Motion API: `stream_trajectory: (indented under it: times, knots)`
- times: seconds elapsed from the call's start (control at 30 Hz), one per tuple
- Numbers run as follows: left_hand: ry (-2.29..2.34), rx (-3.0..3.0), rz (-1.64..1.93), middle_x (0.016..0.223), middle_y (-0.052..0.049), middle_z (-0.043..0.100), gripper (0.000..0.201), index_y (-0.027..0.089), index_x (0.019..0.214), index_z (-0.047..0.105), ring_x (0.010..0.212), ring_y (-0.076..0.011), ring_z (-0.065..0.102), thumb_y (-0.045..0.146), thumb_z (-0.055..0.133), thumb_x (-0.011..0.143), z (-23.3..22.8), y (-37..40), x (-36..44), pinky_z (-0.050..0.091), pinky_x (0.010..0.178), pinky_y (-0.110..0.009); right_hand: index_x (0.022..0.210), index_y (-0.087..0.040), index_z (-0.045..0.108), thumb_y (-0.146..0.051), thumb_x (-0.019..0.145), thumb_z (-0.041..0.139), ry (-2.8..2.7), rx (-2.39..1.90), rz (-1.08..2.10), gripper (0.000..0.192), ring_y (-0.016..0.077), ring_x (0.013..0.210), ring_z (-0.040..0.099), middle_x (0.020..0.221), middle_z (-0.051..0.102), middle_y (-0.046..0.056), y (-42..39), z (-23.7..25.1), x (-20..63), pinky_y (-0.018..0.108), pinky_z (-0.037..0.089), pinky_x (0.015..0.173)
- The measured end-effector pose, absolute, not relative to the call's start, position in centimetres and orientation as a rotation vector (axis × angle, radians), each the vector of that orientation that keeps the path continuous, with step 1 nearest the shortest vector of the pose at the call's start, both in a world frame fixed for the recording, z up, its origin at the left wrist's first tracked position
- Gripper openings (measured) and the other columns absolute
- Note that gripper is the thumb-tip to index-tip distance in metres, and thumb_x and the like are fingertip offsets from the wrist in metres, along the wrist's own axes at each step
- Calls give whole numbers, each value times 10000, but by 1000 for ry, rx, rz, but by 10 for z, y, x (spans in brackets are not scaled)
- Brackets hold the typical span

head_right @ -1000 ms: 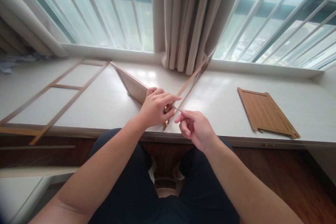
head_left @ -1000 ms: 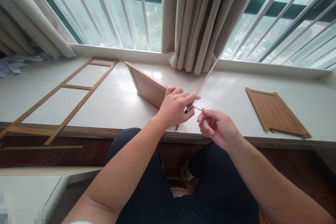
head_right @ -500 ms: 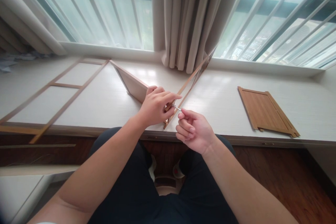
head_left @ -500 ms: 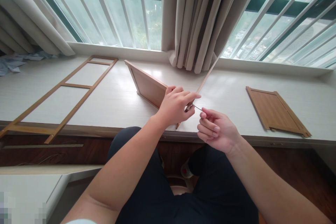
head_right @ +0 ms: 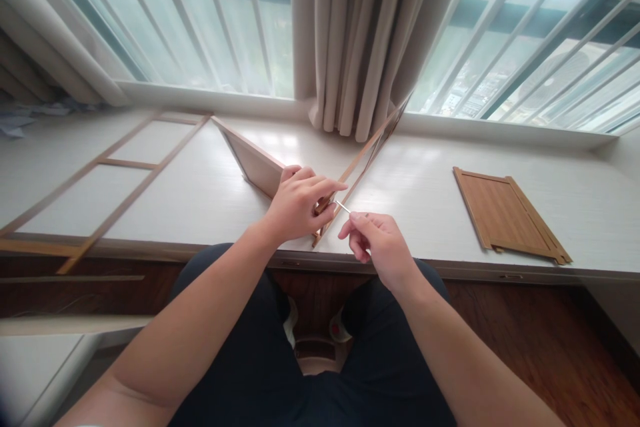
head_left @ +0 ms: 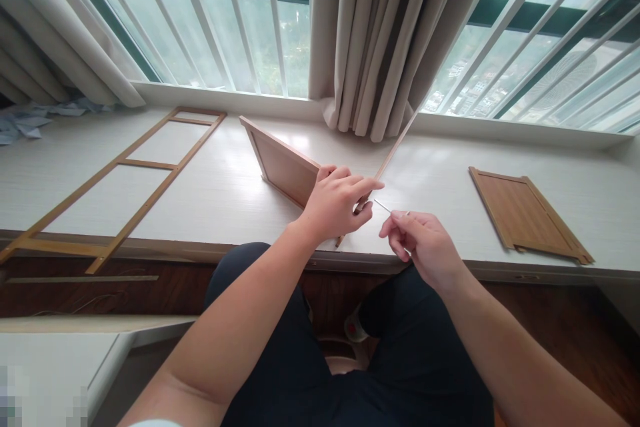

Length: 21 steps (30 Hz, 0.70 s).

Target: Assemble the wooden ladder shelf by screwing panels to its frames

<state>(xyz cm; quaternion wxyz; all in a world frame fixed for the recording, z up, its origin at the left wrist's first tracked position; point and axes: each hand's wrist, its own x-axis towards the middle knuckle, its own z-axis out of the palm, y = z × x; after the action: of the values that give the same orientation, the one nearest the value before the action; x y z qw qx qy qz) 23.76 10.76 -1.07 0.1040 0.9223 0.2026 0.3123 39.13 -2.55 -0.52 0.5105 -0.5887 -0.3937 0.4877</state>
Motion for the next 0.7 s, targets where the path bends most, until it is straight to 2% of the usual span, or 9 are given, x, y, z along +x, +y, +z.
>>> stream_trajectory:
  times: [0.1,0.2,0.7]
  knots:
    - [604,2723,902,859,-4,756,329,267,1207,711,917,-236,593,262,606,896,-11,108,238,310,1013,-434,799,-199,684,-532,995,529,-1320,-1689,746,417,151,519,500,546,572,2,-30,-9,395,295,354,553]
    - [597,2728,918,843,3,750,345,261,1211,711,900,-227,587,239,596,886,-11,108,238,309,1013,-429,844,-207,687,-493,1039,448,-1576,-1820,437,420,168,576,546,610,605,15,-31,-11,397,305,360,604]
    - [591,2734,933,847,13,751,335,253,1198,712,902,-222,594,243,618,877,-12,108,238,306,1006,-427,778,-205,599,-397,1082,397,-1849,-1882,-2,413,137,519,519,607,603,-1,-26,-13,403,294,259,575]
